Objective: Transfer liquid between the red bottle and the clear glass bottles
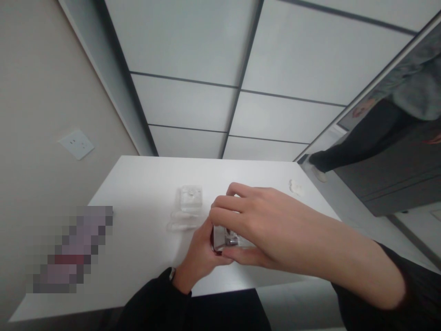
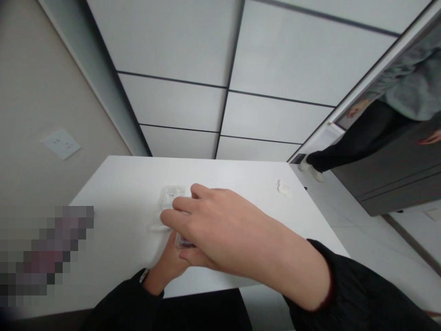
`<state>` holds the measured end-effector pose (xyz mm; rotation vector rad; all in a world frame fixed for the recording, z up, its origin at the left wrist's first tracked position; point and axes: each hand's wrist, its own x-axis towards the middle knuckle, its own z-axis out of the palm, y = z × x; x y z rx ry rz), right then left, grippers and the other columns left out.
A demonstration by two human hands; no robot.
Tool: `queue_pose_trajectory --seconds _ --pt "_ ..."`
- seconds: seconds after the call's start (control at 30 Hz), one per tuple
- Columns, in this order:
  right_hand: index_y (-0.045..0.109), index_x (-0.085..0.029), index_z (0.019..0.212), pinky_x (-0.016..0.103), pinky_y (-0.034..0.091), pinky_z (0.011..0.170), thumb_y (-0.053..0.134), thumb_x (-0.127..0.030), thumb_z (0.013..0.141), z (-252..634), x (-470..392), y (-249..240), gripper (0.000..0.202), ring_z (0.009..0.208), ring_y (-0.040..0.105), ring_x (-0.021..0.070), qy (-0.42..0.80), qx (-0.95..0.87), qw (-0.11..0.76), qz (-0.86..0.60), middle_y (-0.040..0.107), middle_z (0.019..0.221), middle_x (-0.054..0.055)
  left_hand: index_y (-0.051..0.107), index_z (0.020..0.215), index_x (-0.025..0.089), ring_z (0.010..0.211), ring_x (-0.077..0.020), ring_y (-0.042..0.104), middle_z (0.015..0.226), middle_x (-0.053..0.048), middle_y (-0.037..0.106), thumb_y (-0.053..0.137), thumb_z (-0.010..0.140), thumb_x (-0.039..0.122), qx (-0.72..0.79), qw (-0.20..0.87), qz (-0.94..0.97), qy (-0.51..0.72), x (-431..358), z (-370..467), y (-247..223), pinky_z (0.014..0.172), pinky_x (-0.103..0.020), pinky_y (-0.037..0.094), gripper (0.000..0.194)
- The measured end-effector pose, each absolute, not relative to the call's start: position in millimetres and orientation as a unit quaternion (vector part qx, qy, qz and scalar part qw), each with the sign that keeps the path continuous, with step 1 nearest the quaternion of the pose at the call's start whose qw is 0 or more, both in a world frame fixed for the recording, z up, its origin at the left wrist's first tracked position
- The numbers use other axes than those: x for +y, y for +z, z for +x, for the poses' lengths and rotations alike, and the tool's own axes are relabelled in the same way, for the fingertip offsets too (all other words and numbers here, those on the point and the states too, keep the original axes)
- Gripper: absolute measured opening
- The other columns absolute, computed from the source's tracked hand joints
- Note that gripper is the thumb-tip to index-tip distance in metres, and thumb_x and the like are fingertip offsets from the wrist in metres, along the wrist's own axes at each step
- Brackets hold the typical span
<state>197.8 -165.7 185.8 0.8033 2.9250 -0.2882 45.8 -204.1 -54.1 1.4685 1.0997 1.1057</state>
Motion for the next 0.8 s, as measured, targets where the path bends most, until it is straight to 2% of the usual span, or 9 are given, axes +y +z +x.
queue_pose_trajectory --seconds 0.37,0.53,0.8 --pt "0.067 -0.019 0.107 0.039 0.045 0.074 0.085 -0.032 0.097 196.5 -166.3 187.7 0.024 0.092 0.059 0.0264 -0.103 0.957 0.048 0.266 0.073 0.104 0.004 0.067 0.118 0.025 0.099 -0.0334 0.071 0.113 -0.005 0.078 0.092 0.067 0.028 0.445 0.468 0.61 0.459 -202.5 45.3 -55.4 0.088 -0.051 0.061 0.056" --pt "0.067 -0.02 0.104 0.04 0.043 0.071 0.084 -0.032 0.097 195.4 -166.1 188.8 0.022 0.09 0.058 0.0257 -0.102 0.957 0.052 0.268 0.073 0.102 0.003 0.065 0.118 0.026 0.096 -0.0316 0.071 0.112 -0.004 0.077 0.09 0.069 0.031 0.438 0.47 0.607 0.469 -202.2 45.3 -54.0 0.085 -0.048 0.06 0.055" --pt "0.066 -0.019 0.105 0.04 0.04 0.07 0.082 -0.028 0.097 194.3 -163.6 186.9 0.02 0.086 0.055 0.0256 -0.087 0.962 0.051 0.252 0.069 0.099 0.002 0.066 0.111 0.026 0.098 -0.0324 0.071 0.11 -0.004 0.078 0.087 0.072 0.03 0.444 0.473 0.603 0.464 -202.9 45.9 -48.6 0.084 -0.049 0.06 0.044"
